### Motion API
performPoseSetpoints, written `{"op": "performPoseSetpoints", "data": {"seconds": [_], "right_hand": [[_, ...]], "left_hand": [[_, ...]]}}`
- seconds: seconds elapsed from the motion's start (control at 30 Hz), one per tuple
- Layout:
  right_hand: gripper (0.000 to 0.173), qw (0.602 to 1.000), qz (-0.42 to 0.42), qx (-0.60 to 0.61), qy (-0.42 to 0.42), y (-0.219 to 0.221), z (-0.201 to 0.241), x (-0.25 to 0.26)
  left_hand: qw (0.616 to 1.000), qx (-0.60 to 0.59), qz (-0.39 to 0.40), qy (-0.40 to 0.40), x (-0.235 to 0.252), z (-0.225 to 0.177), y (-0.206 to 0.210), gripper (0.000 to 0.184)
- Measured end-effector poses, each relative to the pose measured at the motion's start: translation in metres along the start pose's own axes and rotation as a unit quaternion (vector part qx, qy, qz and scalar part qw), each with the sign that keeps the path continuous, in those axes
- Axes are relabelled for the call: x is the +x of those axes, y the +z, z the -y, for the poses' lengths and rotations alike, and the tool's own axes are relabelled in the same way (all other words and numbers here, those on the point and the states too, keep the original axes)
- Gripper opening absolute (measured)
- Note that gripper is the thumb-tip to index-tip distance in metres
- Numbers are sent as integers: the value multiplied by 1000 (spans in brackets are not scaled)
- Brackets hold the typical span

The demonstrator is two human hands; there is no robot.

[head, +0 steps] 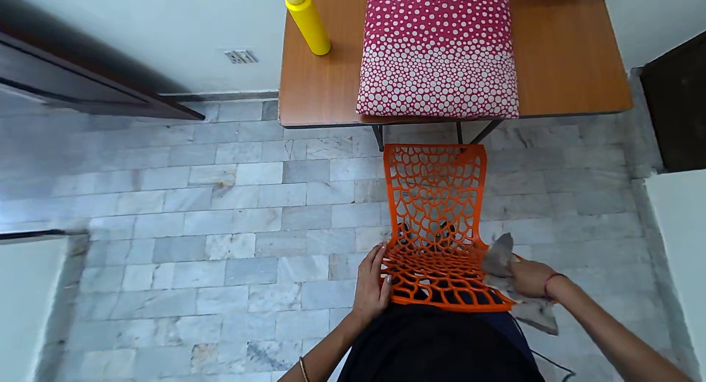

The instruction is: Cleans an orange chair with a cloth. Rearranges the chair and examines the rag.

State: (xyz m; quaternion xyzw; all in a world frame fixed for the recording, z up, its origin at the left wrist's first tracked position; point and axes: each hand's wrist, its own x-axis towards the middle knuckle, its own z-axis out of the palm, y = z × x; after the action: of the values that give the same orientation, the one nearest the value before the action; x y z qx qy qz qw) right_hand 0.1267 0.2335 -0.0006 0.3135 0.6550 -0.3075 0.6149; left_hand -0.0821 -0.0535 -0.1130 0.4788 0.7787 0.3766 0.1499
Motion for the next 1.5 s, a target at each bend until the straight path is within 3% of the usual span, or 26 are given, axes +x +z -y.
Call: {"op": "performPoseSetpoints", "data": {"seconds": [0.1,0.2,0.3,0.4,0.53,0.63,0.7,0.77,0.83,0.87,0.9,0.93,0.97,1.03,1.07,1.17,1.2,1.23,1.33,1.37,1.43,1.5], "right_hand": [[45,990,-27,61,-127,4,64,4],[39,955,-58,124,-261,10,142,10],[37,959,-75,73,-262,15,179,8],[42,972,-65,39,-224,19,139,12],[43,995,-55,38,-79,18,35,26],[41,970,-116,192,-91,16,-38,25],[28,890,-182,382,-170,24,-68,11],[22,737,-224,575,-276,38,-84,-13],[36,553,-294,684,-374,60,-88,-31],[39,484,-368,695,-383,75,-90,-29],[36,443,-464,679,-356,97,-94,-16],[26,457,-549,630,-304,130,-102,-1],[19,535,-570,581,-228,163,-108,-2],[34,625,-538,556,-101,192,-102,0],[39,637,-504,577,-89,196,-93,4],[40,548,-474,678,-124,198,-59,11],[40,549,-470,679,-129,188,-52,-2],[41,575,-463,659,-143,177,-50,-16],[48,692,-452,525,-201,149,-56,-60],[51,704,-446,511,-208,144,-56,-70],[58,671,-415,554,-266,143,-58,-71],[56,639,-403,587,-291,145,-57,-66]], "left_hand": [[1000,2,9,26,0,5,-1,71],[999,-2,2,32,0,5,0,73],[1000,9,-13,11,-2,1,0,76],[999,20,-25,-14,-3,-2,2,76],[999,15,-22,-44,-3,-5,3,71],[997,5,-12,-75,-3,-7,3,66],[994,-1,-17,-106,-5,-9,4,64],[990,-7,-32,-135,-6,-11,5,64],[988,-5,-39,-150,-5,-14,5,62],[987,1,-32,-155,-4,-15,4,61],[987,8,-25,-160,-4,-16,3,61],[986,20,-20,-164,-5,-16,2,61],[985,34,-18,-167,-6,-15,2,61],[983,57,-21,-173,-5,-15,2,61],[981,64,-22,-180,-5,-16,1,60],[975,96,-22,-198,-1,-27,-2,57],[973,103,-21,-204,2,-35,-3,55],[973,95,-21,-209,5,-46,-4,54],[982,25,-9,-186,27,-97,4,59],[982,-30,8,-186,38,-118,9,60],[951,-188,60,-238,64,-161,18,61],[872,-359,127,-308,91,-196,24,59]]}}
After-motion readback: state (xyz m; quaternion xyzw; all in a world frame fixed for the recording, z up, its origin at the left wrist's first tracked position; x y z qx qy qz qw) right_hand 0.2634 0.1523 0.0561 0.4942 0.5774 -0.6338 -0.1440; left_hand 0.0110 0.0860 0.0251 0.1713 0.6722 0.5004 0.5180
